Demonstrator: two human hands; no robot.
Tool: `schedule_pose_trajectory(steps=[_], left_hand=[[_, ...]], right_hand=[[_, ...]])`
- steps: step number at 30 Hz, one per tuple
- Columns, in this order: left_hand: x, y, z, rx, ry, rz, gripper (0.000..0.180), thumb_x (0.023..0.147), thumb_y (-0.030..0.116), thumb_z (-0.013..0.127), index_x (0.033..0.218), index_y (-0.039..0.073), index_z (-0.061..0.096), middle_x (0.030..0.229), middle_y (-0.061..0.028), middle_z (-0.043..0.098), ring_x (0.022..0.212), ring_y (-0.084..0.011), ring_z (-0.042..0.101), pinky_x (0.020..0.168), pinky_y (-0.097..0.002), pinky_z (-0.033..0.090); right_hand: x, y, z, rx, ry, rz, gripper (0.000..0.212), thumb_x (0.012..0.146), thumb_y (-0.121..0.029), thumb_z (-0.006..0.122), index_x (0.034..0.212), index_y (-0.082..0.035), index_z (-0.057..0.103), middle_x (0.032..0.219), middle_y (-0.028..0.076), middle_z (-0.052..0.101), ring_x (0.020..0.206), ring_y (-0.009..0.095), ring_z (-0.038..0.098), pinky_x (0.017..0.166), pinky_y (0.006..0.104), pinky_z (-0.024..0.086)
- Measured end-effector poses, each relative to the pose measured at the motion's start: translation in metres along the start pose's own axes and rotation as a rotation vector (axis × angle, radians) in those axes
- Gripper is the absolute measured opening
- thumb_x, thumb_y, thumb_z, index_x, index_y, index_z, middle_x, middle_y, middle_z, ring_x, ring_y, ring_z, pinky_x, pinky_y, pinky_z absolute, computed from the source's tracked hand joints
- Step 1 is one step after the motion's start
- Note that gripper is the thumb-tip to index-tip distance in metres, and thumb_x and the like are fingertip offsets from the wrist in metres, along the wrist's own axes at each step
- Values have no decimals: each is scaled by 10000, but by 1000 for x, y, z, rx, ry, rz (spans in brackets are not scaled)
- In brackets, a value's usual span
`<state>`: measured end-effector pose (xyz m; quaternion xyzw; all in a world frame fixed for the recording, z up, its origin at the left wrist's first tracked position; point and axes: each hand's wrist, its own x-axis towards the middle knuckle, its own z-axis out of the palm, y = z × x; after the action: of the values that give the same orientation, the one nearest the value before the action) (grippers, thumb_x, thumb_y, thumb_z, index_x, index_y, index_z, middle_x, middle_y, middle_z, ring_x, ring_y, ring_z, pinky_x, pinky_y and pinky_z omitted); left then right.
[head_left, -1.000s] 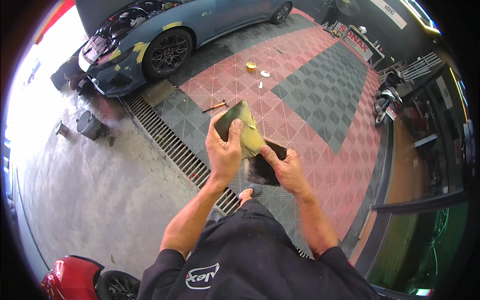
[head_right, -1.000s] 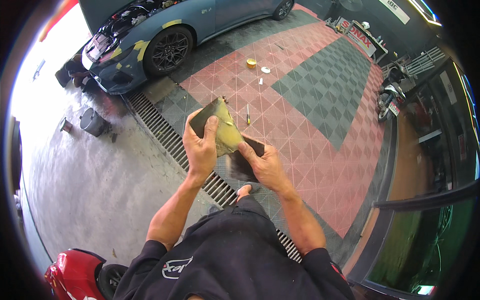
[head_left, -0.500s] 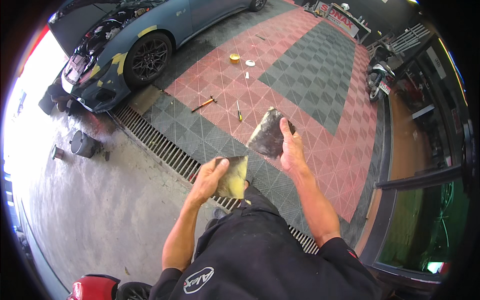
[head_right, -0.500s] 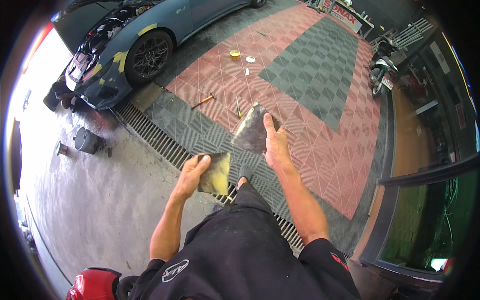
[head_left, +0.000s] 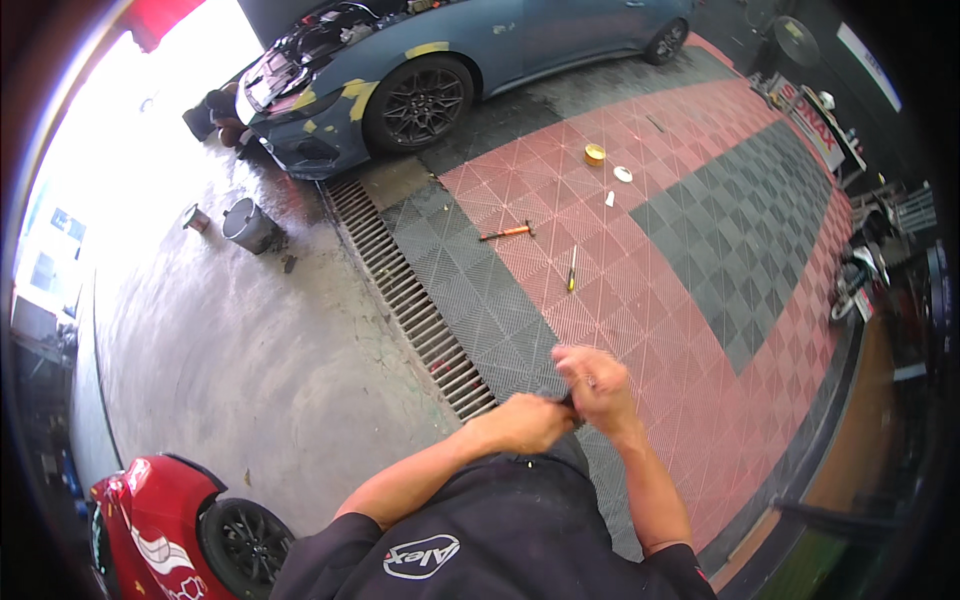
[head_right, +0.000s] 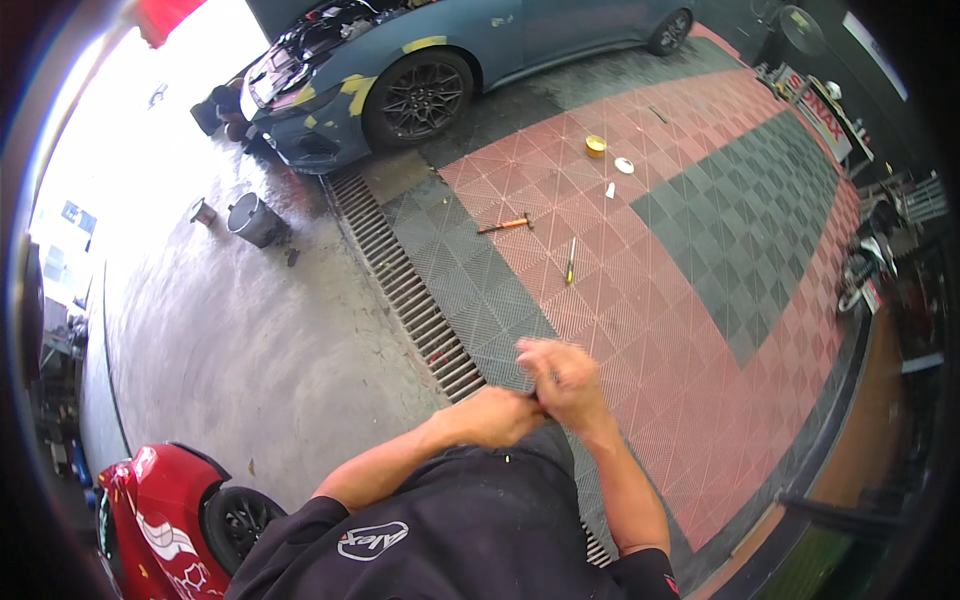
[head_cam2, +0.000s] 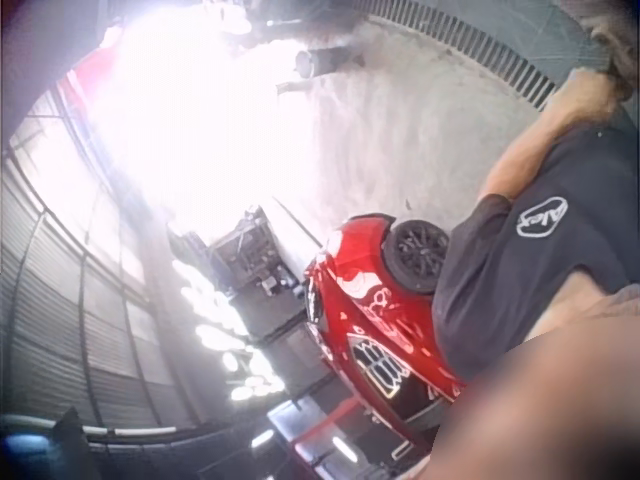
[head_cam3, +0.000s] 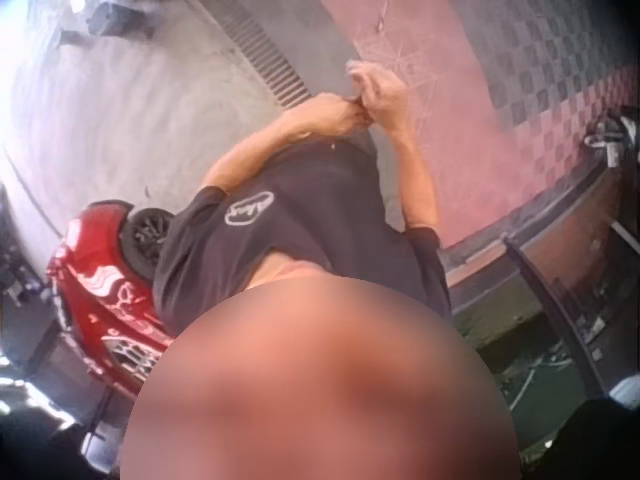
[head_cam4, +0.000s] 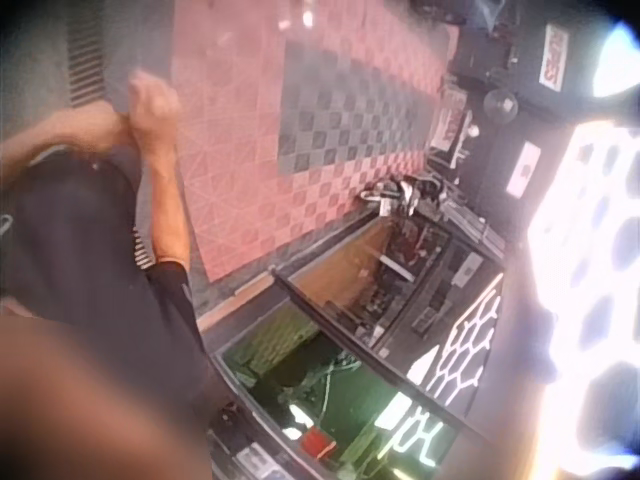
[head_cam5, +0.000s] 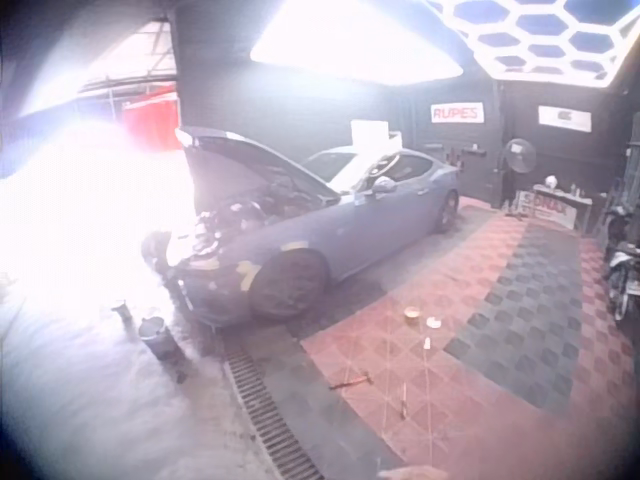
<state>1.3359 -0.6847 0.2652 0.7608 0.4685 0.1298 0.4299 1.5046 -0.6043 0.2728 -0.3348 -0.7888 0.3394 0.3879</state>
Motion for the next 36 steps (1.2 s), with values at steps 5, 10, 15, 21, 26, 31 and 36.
schedule_pose_trajectory(steps=[5,10,15,21,26,31,36], left_hand=[[44,27,-21,-103,-62,74,319,1104,228,526,1277,60,733,1095,-207,756,1045,-422,722,922,-547,557],[81,51,-53,-268,-25,39,320,1105,238,547,1294,38,710,1227,-200,711,1162,-406,688,989,-502,542],[97,60,-94,-354,46,42,349,1114,242,559,1373,47,687,1205,-208,716,1157,-397,692,1001,-484,544],[106,33,-136,-655,359,16,284,1135,187,606,1327,-2,697,1172,-129,784,1085,-171,720,972,-345,566],[153,-31,-147,-648,680,-338,312,1160,253,576,1213,-33,689,1007,-35,723,915,-103,651,834,-304,562],[222,-58,-157,-938,445,-223,354,1170,296,562,1222,-32,685,979,1,684,887,-71,618,797,-280,545],[285,-127,-200,-1245,193,-177,396,1174,349,546,1321,2,671,1097,-27,712,976,-92,644,827,-302,557]], right_hand=[[28,9,-29,20,-1,97,294,1103,-269,675,1075,-9,811,774,90,762,596,205,690,606,326,560],[63,37,-76,-132,163,-171,386,1139,-313,617,1075,20,802,656,89,666,498,147,605,502,321,466],[85,63,-117,-201,135,-248,288,1071,-285,714,941,-45,803,692,78,718,499,217,619,494,351,463],[50,161,-164,-237,188,61,355,1077,-272,711,828,-25,765,591,35,650,469,135,569,488,336,442],[91,125,-142,-528,113,221,513,994,-338,796,1364,-12,654,1195,167,708,1052,263,676,869,441,546],[161,126,-115,-640,-314,49,949,765,-376,937,1543,-40,511,1619,155,476,1588,394,317,1293,628,235],[219,188,-104,-811,-196,20,445,867,-101,819,1303,-83,733,1285,88,694,1185,361,631,997,519,487]])
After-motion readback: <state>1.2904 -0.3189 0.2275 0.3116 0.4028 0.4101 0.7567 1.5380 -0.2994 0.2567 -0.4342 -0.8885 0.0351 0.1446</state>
